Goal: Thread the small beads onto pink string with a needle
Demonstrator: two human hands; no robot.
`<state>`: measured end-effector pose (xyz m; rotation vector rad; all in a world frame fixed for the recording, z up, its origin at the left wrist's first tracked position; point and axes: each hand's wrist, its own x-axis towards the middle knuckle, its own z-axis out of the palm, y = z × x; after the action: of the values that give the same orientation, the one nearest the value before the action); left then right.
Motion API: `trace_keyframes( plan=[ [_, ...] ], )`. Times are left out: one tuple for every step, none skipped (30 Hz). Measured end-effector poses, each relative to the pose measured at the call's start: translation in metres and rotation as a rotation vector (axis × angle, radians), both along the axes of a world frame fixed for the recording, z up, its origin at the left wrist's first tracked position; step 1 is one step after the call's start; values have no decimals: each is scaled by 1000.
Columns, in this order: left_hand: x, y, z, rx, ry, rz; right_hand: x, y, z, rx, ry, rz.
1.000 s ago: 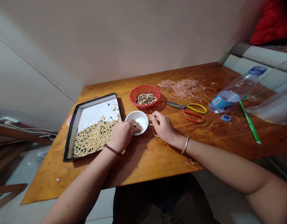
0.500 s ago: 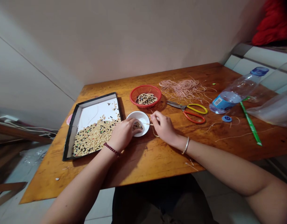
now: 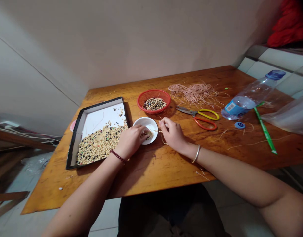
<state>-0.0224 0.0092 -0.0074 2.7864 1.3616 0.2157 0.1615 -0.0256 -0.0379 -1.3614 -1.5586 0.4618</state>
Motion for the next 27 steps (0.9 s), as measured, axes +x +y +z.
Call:
trace_keyframes(
  plan=[
    [0, 0, 0, 4, 1, -3, 0, 0, 0, 1, -2, -4],
    [0, 0, 0, 10, 4, -6, 0, 0, 0, 1, -3, -8],
    [0, 0, 0, 16, 8, -10, 0, 0, 1, 0, -4, -11],
    [0, 0, 0, 25, 12, -14, 0, 0, 1, -2, -4, -13],
    [0, 0, 0, 36, 15, -21, 0, 0, 1, -4, -4, -13],
    [1, 0, 0, 50, 16, -33, 0, 1, 1, -7, -4, -12],
    [1, 0, 1, 64, 14, -51, 0, 1, 1, -8, -3, -10],
    [1, 0, 1, 75, 11, -77, 0, 1, 2, -9, -3, -8],
    [1, 0, 2, 79, 9, -107, 0, 1, 2, -11, -4, -9],
    [2, 1, 2, 73, 7, -139, 0, 1, 2, -10, -5, -11],
    [2, 1, 2, 58, 7, -172, 0, 1, 2, -8, -6, -12],
    [2, 1, 2, 37, 7, -198, 0, 1, 2, -6, -6, -14],
    [2, 1, 2, 14, 7, -219, 0, 0, 2, -4, -7, -11],
    [3, 1, 2, -5, 6, -232, 0, 0, 2, -2, -6, -6],
    [3, 1, 2, -18, 5, -237, 0, 0, 2, 0, -4, -2],
    [2, 2, 2, -26, 3, -235, 0, 0, 2, -1, -3, 1],
    [2, 2, 2, -32, 1, -229, 0, 0, 3, -3, -2, 2],
    [2, 2, 2, -36, -2, -220, 0, 0, 2, -4, -2, 1],
    [2, 2, 2, -39, -6, -211, 0, 0, 2, -4, -2, -1],
    [2, 2, 1, -43, -11, -203, 0, 0, 2, -2, -1, -2],
    [2, 2, 1, -46, -16, -196, 0, 1, 2, 0, -2, -1],
    [2, 2, 1, -47, -18, -187, 0, 1, 2, 1, -2, -1],
    [3, 2, 0, -44, -17, -178, 0, 1, 1, 2, -2, -3],
    [3, 2, 0, -38, -13, -169, 0, 1, 1, 2, -3, -4],
    [3, 2, 0, -30, -8, -162, 0, 1, 1, 1, -3, -6],
    [3, 2, 0, -22, -6, -158, -1, 1, 1, 1, -3, -6],
    [3, 2, -1, -14, -7, -155, -1, 1, 1, 1, -3, -4]
  ],
)
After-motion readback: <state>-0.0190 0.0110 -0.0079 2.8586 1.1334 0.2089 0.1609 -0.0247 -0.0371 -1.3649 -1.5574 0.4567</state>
